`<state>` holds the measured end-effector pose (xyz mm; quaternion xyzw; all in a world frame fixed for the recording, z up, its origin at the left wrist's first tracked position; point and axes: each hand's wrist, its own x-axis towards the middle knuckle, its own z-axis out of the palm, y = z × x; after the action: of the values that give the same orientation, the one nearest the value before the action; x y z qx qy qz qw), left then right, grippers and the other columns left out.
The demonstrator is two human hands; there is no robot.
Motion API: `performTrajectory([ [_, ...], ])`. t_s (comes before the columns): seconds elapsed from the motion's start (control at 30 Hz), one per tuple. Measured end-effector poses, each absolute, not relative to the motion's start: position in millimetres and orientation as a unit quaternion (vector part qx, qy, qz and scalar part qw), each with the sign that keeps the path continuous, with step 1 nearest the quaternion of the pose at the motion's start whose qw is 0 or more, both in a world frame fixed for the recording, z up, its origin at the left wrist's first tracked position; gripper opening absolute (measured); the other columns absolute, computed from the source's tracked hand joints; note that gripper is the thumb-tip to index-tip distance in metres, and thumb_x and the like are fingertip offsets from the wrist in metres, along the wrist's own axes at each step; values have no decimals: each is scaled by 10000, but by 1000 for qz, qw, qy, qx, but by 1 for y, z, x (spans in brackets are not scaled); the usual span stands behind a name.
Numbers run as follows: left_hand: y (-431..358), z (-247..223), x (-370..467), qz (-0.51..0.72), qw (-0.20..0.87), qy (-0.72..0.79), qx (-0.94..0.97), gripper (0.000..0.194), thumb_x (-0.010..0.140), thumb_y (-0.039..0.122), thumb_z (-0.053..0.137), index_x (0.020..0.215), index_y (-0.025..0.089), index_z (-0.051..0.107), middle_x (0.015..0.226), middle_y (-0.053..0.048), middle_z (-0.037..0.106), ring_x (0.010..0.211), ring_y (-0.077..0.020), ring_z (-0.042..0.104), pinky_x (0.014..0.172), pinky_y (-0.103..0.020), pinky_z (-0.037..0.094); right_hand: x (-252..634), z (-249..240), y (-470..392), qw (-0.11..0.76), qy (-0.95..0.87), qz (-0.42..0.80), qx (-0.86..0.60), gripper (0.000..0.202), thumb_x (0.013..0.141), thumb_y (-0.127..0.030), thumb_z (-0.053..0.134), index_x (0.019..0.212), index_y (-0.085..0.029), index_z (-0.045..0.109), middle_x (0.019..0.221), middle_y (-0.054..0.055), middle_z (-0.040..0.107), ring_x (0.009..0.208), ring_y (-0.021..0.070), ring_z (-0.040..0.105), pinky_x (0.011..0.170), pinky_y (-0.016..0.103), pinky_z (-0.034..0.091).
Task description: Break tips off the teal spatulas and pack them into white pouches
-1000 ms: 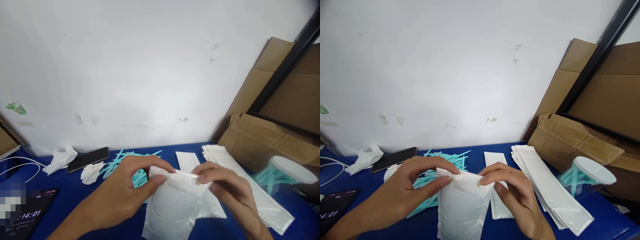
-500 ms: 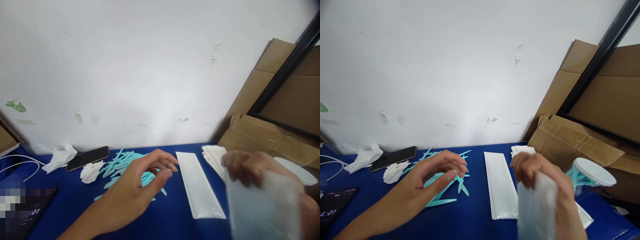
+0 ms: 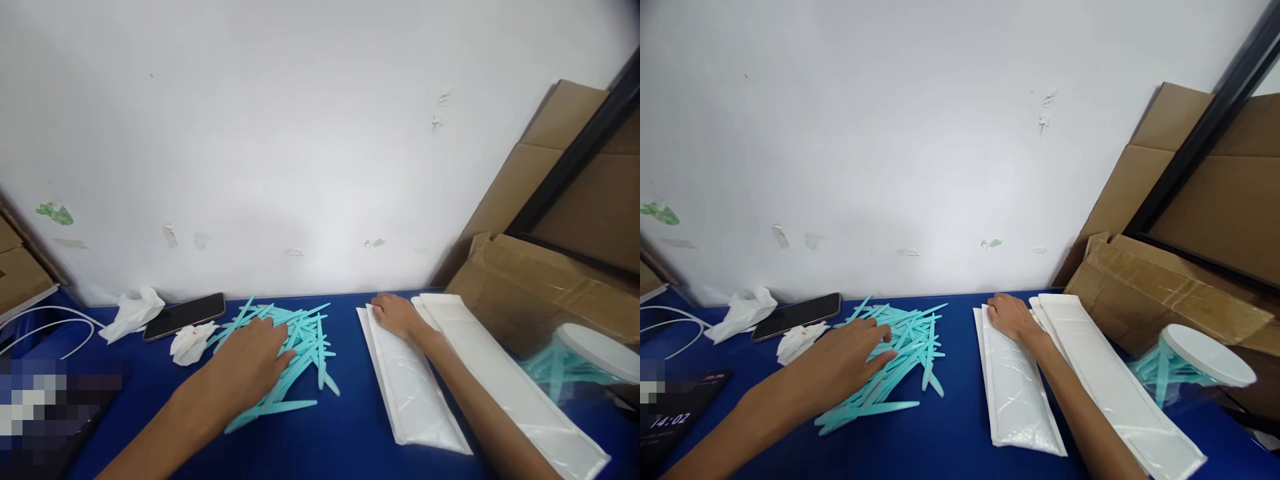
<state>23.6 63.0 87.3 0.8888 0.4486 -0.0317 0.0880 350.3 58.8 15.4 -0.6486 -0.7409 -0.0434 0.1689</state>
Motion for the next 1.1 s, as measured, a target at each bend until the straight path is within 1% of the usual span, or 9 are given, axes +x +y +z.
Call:
performTrajectory([
  [0.07, 59, 77, 30, -85, 62, 465, 879, 376, 968, 368, 488, 1201, 117, 645, 1163, -191, 667, 1084, -355, 622, 858, -458, 517, 347, 14, 58, 167, -744, -61, -644, 120, 969, -236, 542, 962, -175, 645, 932, 31, 656, 850, 168, 638, 765, 328, 524],
  [0.17, 52, 65, 43, -119, 52, 485, 865, 523, 913, 418, 596, 1288, 54, 590, 1268, -252, 610, 1169, -396, 585, 864, -442, 535, 344, 18, 56, 174, -747, -84, -637, 315, 927, -93, 418, 1152, -191, 615, 1041, 78, 666, 990, 221, 622, 875, 362, 462],
  [0.27, 51, 54, 53, -121, 35, 495, 860, 495, 880, 281, 641, 1278, -5, 570, 1249, -289, 601, 1157, -405, 588, 875, -444, 534, 340, 22, 55, 180, -751, -94, -628, 441, 890, -55, 363, 1257, -197, 561, 1115, 93, 659, 1050, 244, 605, 930, 378, 420],
  [0.37, 52, 45, 56, -123, 18, 492, 862, 455, 874, 161, 587, 1289, -19, 544, 1241, -302, 590, 1124, -389, 604, 848, -429, 543, 335, 20, 54, 186, -756, -93, -621, 454, 861, -31, 359, 1220, -198, 582, 1115, 84, 663, 1048, 246, 609, 940, 384, 412],
  [0.5, 52, 35, 56, -138, 13, 459, 878, 452, 854, 131, 575, 1288, 4, 551, 1225, -270, 603, 1106, -358, 613, 817, -392, 557, 328, 14, 56, 193, -765, -86, -609, 455, 821, -12, 415, 1168, -225, 620, 1092, 56, 682, 1005, 234, 625, 932, 379, 417],
  [0.67, 49, 31, 59, -156, -10, 437, 886, 466, 794, -9, 538, 1259, 5, 568, 1168, -270, 623, 1064, -373, 622, 823, -451, 552, 323, 16, 54, 196, -783, -75, -586, 469, 824, 11, 406, 1148, -236, 637, 1084, 47, 688, 972, 221, 623, 924, 383, 418],
  [0.77, 49, 34, 57, -158, -24, 412, 897, 449, 801, 12, 563, 1250, 26, 582, 1190, -267, 619, 1092, -389, 602, 875, -486, 527, 322, 19, 51, 198, -788, -71, -578, 453, 834, 6, 403, 1141, -230, 638, 1092, 50, 686, 976, 222, 615, 921, 386, 425],
  [0.97, 52, 40, 46, -151, -30, 353, 923, 415, 917, 98, 463, 1314, 29, 559, 1229, -270, 621, 1161, -396, 574, 971, -539, 461, 323, 17, 50, 203, -795, -56, -569, 422, 854, -7, 396, 1113, -229, 644, 1112, 48, 683, 1004, 227, 609, 925, 390, 432],
  [1.1, 60, 42, 36, -147, -11, 339, 929, 441, 943, 118, 410, 1354, 9, 528, 1073, -249, 698, 1038, -384, 646, 917, -551, 485, 321, 19, 49, 211, -799, -40, -562, 400, 861, -14, 388, 1080, -227, 645, 1075, 42, 694, 964, 226, 625, 909, 401, 446],
])
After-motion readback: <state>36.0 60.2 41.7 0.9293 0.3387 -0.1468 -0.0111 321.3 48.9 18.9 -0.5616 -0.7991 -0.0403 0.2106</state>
